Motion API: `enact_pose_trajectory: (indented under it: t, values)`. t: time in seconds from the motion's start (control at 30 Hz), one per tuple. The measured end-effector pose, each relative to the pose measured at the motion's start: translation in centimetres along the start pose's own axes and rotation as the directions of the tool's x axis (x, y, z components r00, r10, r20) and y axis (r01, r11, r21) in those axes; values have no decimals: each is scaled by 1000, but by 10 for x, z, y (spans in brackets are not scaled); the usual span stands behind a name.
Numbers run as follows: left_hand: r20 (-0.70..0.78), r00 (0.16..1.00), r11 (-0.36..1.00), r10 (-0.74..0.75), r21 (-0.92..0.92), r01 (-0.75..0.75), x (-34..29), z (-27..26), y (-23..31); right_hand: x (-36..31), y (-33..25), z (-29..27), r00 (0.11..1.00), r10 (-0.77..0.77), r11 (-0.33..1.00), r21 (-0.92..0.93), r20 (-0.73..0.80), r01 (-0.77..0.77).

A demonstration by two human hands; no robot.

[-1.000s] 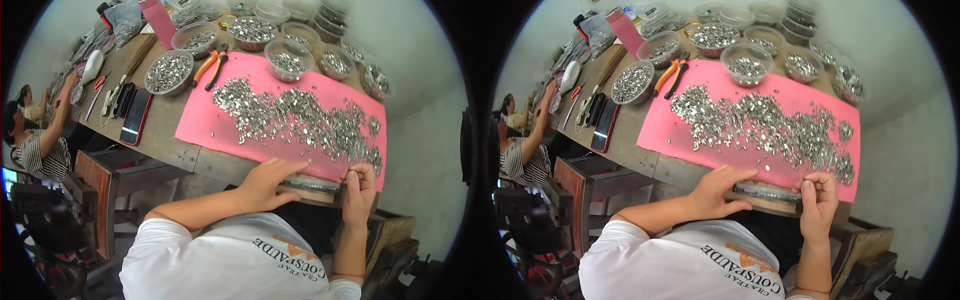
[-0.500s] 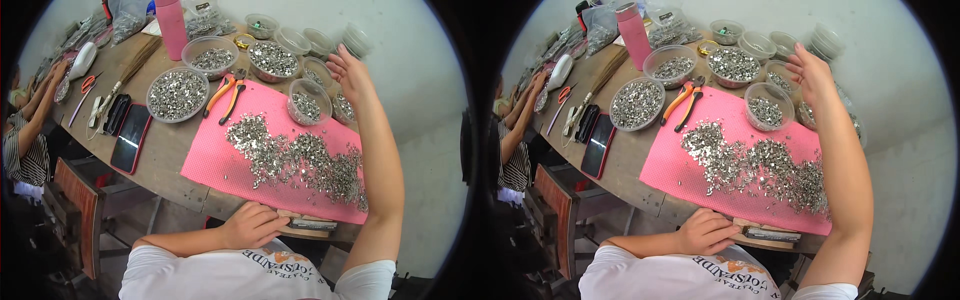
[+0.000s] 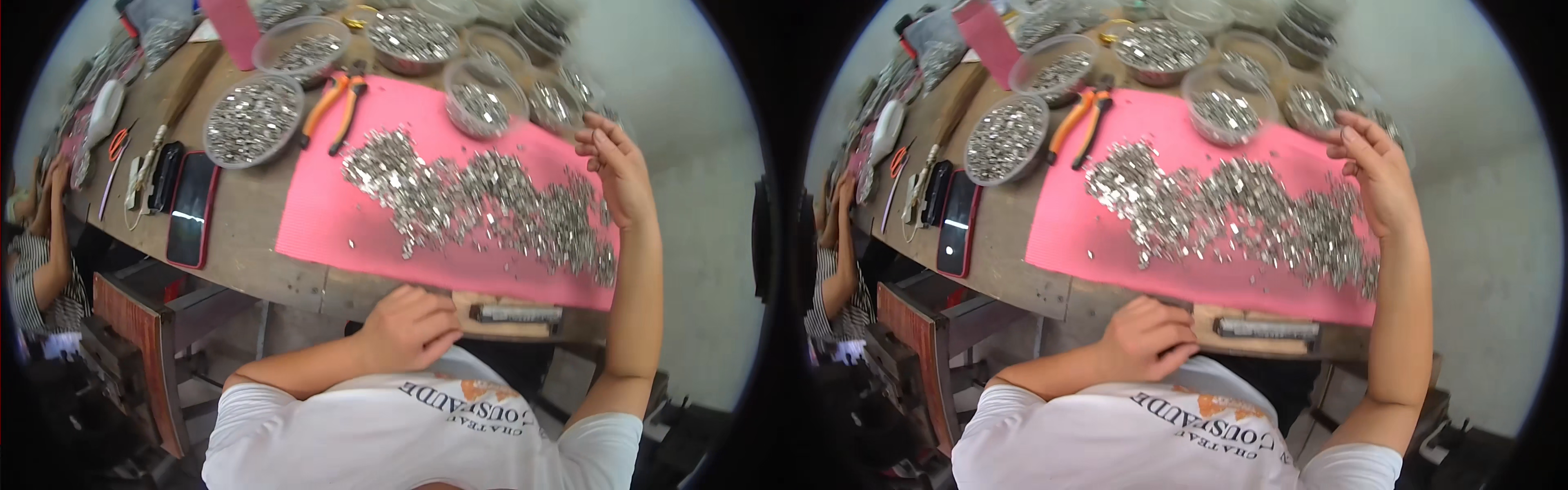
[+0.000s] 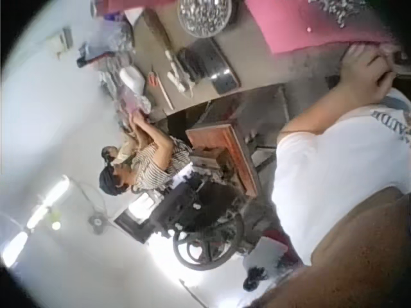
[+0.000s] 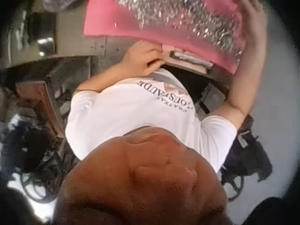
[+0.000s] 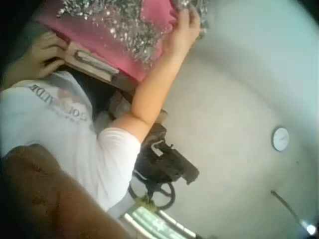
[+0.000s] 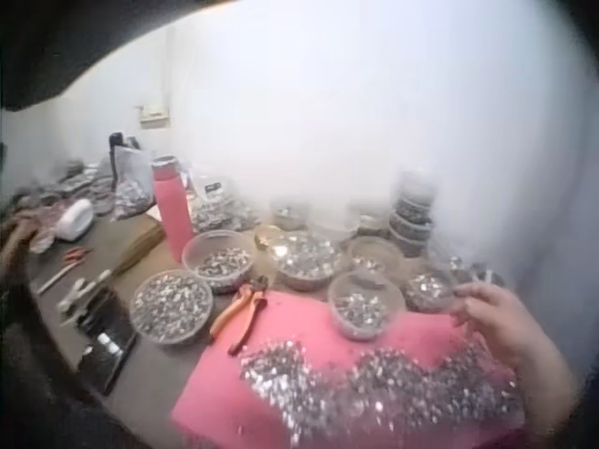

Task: The person places small metal components into a holder by hand, inserts the holder into a press machine, and presses it down with the machine lever. The person then removes the holder and places more components into it.

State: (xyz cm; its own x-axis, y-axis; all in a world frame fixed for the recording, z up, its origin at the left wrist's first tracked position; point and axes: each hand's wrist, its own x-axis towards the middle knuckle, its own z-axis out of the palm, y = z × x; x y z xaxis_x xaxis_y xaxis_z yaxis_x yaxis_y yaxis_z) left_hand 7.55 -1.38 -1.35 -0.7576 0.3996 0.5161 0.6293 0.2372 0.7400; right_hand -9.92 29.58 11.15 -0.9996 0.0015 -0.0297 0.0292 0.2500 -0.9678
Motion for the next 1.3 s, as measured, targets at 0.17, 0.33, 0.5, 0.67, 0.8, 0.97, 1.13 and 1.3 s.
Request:
enact_pose_trajectory:
  t: [0.17,0.33,0.5,0.67,0.8,0.97,1.13,1.3]
  values:
    - [242,966,784,-89,-581,217,18,-21,4,-71,7,-35,996,-87,995,-34,33,89]
    - [177,891,333,418,-943,30,60,-19,45,-141,24,-60,991,-85,996,-23,-100,83]
    - [51,932,211,359,-977,-27,73,-6,74,-186,57,-79,983,-33,999,32,-182,40]
    - [39,949,284,313,-957,-54,75,17,97,-210,75,-83,970,-3,995,94,-242,26]
    - [18,949,292,313,-953,-78,51,-39,104,-224,85,-83,968,-3,988,148,-251,41]
    - [1,924,312,382,-941,-128,79,-24,115,-235,58,-55,944,-199,975,46,-261,218]
    - [14,907,323,421,-937,-136,85,-32,130,-248,11,-12,753,-634,772,-199,-176,604]
    - [51,872,307,488,-945,-117,78,-56,154,-248,-7,14,732,-619,785,-239,-285,571]
